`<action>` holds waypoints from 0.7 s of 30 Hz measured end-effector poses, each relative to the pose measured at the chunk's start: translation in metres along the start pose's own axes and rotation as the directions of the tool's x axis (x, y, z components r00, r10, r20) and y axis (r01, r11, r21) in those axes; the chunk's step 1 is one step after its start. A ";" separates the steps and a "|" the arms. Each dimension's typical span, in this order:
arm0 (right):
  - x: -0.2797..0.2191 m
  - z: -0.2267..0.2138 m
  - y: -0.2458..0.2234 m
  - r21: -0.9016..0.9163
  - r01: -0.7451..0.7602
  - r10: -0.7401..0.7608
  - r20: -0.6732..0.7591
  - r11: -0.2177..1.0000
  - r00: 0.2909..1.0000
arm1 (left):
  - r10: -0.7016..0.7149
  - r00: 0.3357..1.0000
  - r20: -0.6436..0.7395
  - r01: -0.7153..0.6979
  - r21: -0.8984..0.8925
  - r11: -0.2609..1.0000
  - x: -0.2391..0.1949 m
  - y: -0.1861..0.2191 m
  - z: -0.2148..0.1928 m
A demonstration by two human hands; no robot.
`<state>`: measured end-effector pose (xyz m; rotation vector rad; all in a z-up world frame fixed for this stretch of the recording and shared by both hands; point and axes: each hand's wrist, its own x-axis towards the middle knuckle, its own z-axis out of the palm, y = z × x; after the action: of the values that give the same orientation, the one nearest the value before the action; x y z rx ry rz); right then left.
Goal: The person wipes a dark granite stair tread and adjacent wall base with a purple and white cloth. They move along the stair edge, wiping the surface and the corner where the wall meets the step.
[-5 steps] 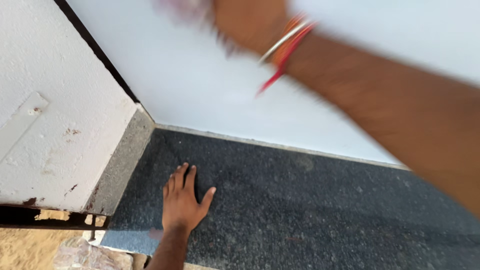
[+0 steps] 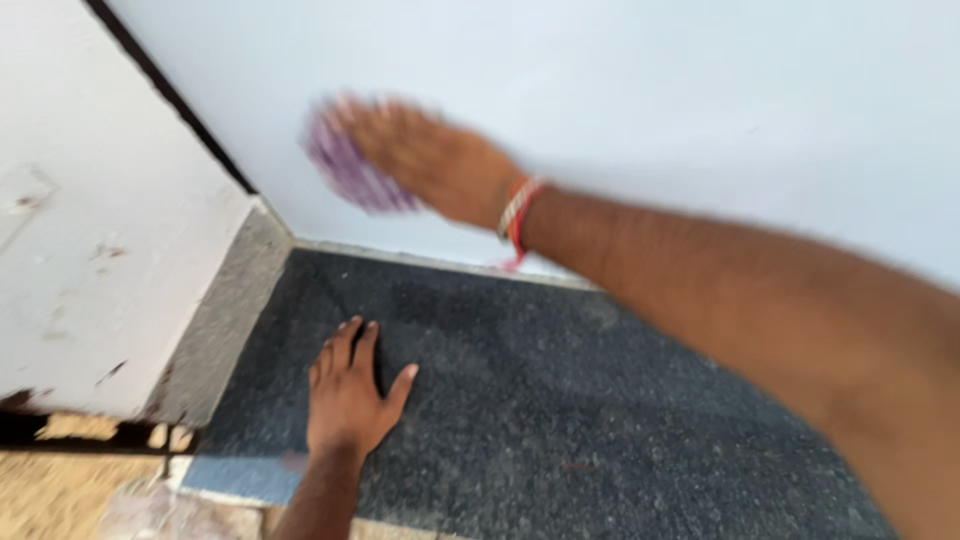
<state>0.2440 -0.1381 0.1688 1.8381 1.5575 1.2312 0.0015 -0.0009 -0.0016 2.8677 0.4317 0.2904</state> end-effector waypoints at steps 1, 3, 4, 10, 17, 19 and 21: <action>-0.017 -0.005 -0.007 -0.114 0.071 -0.056 0.132 0.991 0.990 | 0.023 0.999 -0.022 -0.023 -0.007 1.000 0.004 0.003 0.002; -0.051 -0.015 -0.010 -0.254 0.092 -0.049 0.169 0.963 0.984 | 0.045 0.998 -0.053 -0.045 -0.004 0.999 0.001 0.001 0.000; -0.068 -0.019 -0.007 -0.158 0.077 -0.053 0.150 0.984 0.987 | 0.045 0.997 -0.055 -0.045 -0.003 0.999 -0.001 0.000 0.001; -0.078 -0.006 0.001 0.065 0.004 -0.011 0.102 0.998 0.995 | 0.051 0.995 -0.089 -0.052 -0.002 0.999 0.000 0.001 0.003; 0.039 0.028 -0.054 -0.064 0.044 -0.035 0.139 0.997 0.990 | 0.027 0.996 -0.090 -0.030 -0.026 0.999 0.004 -0.001 0.006; 0.061 0.036 -0.056 -0.013 0.094 -0.091 0.180 0.995 0.980 | 0.020 0.996 -0.082 -0.023 -0.024 0.999 0.000 -0.003 0.007; 0.085 0.044 -0.043 0.341 0.017 -0.079 0.168 0.940 0.983 | 0.013 1.000 -0.028 -0.013 0.005 1.000 -0.001 -0.005 0.007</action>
<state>0.2542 -0.0374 0.1420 2.0394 1.7835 0.7843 0.0011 0.0020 -0.0097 2.8748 0.4197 0.3326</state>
